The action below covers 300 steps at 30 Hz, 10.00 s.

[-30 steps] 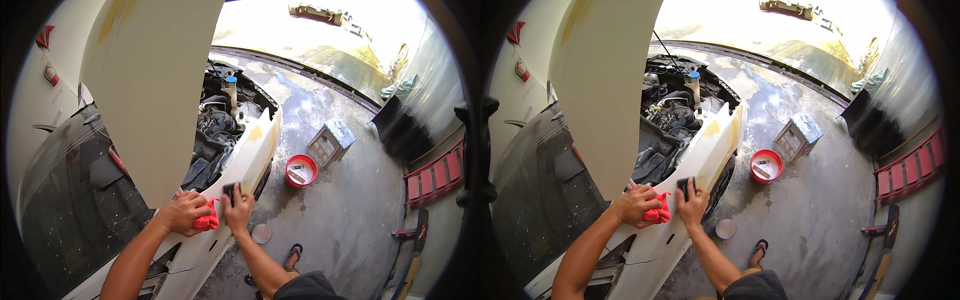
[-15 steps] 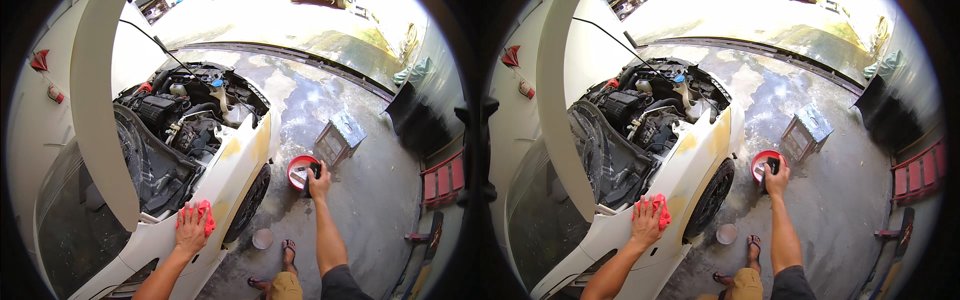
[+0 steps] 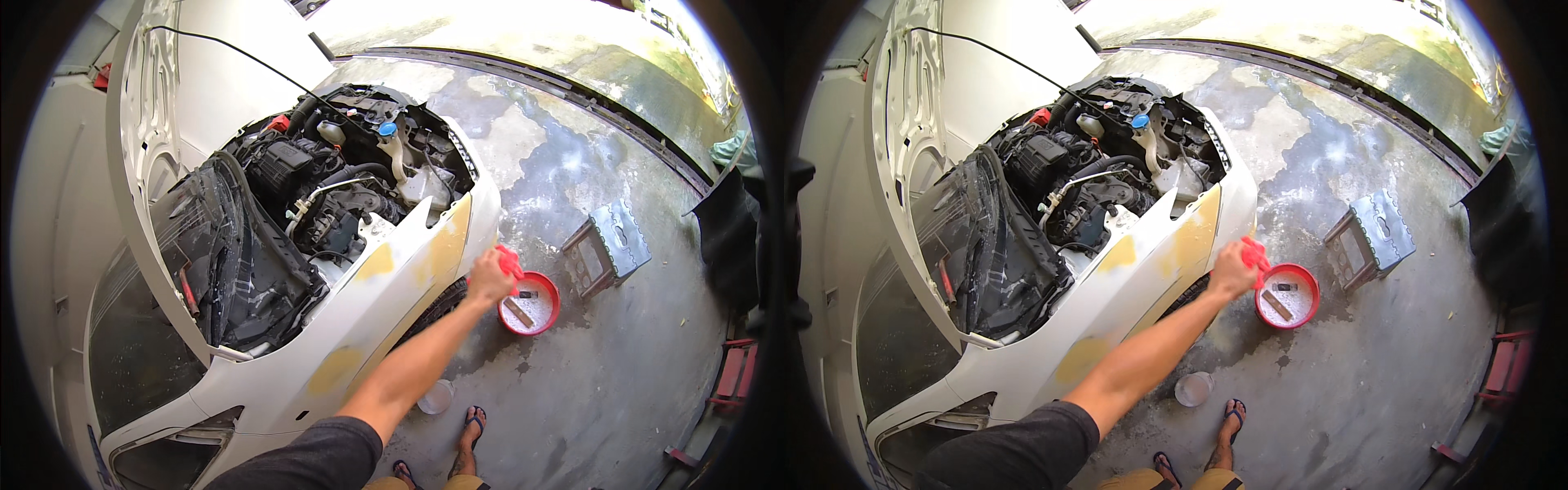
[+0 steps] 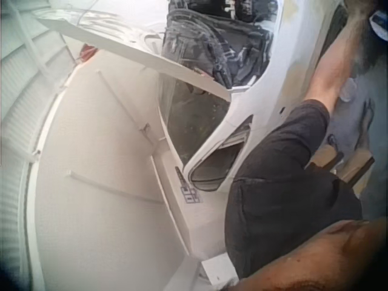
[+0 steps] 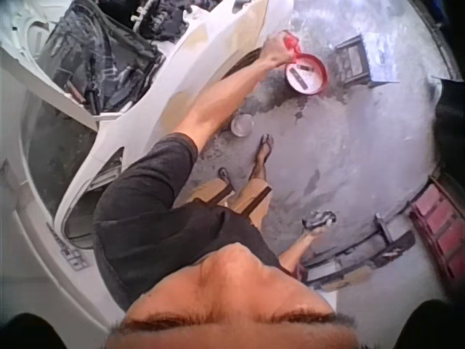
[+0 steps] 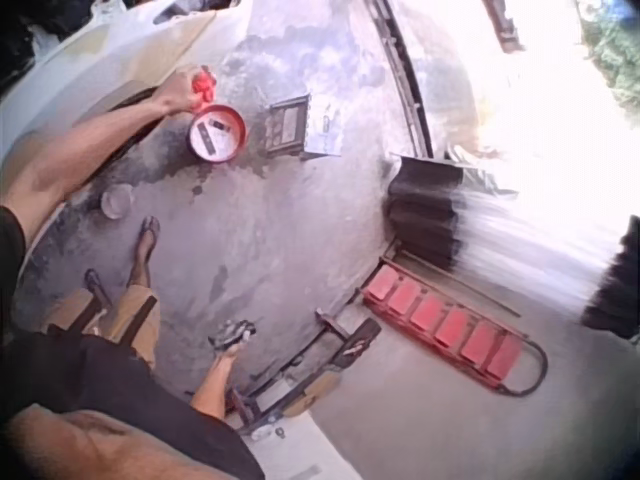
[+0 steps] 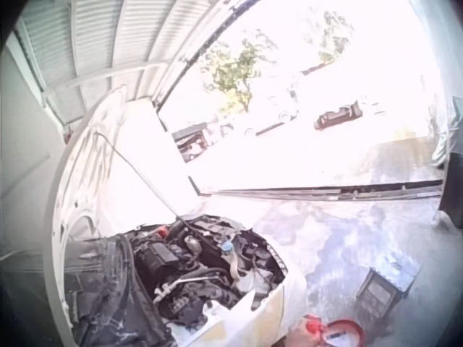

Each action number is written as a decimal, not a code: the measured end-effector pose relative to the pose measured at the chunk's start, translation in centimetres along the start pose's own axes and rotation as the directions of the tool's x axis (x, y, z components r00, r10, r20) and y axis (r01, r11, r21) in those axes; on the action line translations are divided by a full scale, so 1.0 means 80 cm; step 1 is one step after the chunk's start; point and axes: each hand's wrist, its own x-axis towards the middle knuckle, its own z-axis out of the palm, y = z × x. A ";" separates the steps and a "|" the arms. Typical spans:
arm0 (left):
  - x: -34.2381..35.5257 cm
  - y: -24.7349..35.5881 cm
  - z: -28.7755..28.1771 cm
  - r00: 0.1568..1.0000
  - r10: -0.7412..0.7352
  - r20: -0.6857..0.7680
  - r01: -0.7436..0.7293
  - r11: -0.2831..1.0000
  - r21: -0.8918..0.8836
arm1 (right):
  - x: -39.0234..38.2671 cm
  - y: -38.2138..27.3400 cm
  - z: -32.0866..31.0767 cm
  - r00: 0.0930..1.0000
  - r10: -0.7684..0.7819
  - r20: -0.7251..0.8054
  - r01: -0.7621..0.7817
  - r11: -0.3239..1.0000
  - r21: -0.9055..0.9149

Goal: The person sands the front fender of a white car using a sanding block and a pink cloth. They repeatedly rub the surface, occasionally dipping the cloth into a red bucket of water, and wipe the area to remove residue.

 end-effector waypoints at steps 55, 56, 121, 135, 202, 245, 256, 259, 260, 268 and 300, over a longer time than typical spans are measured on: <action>-0.056 -0.153 -0.262 0.887 0.179 0.425 -0.461 0.311 0.831 | -0.003 0.066 0.224 0.676 -0.096 0.730 -0.414 0.771 0.484; -0.061 -0.153 -0.264 0.879 0.221 0.423 -0.475 0.315 0.822 | -0.005 0.066 0.226 0.675 -0.094 0.732 -0.419 0.767 0.485; -0.093 -0.161 -0.279 0.912 0.153 0.382 -0.411 0.318 0.854 | -0.073 0.034 0.284 0.602 -0.087 0.794 -0.452 0.782 0.428; -0.132 -0.175 -0.294 0.926 0.159 0.344 -0.379 0.386 0.841 | -0.091 0.004 0.290 0.528 -0.116 0.841 -0.502 0.757 0.419; -0.192 0.467 -0.308 0.786 0.486 0.382 -0.594 0.423 0.684 | -0.397 -0.151 0.174 0.570 -0.144 0.809 -0.159 0.947 0.280; -0.047 -0.169 -0.260 0.964 0.210 0.165 -0.253 0.518 0.817 | -0.084 -0.205 0.547 0.641 -0.001 0.768 -0.419 0.837 0.351; -0.159 -0.195 -0.334 0.965 0.033 0.260 -0.249 0.425 0.870 | -0.070 -0.187 0.555 0.673 0.028 0.740 -0.446 0.813 0.375; -0.166 -0.179 -0.344 0.939 0.220 0.265 -0.331 0.369 0.868 | -0.068 -0.191 0.537 0.674 -0.032 0.738 -0.455 0.769 0.450; -0.156 -0.171 -0.338 0.928 0.260 0.266 -0.349 0.364 0.863 | -0.067 -0.193 0.533 0.638 -0.079 0.766 -0.462 0.756 0.463; -0.015 -0.153 -0.258 0.830 0.189 0.525 -0.547 0.464 0.697 | -0.084 -0.187 0.532 0.667 -0.055 0.743 -0.456 0.758 0.466; -0.103 -0.163 -0.310 0.824 0.188 0.535 -0.564 0.369 0.739 | -0.301 -0.051 0.204 0.828 -0.412 0.380 -0.004 0.673 0.739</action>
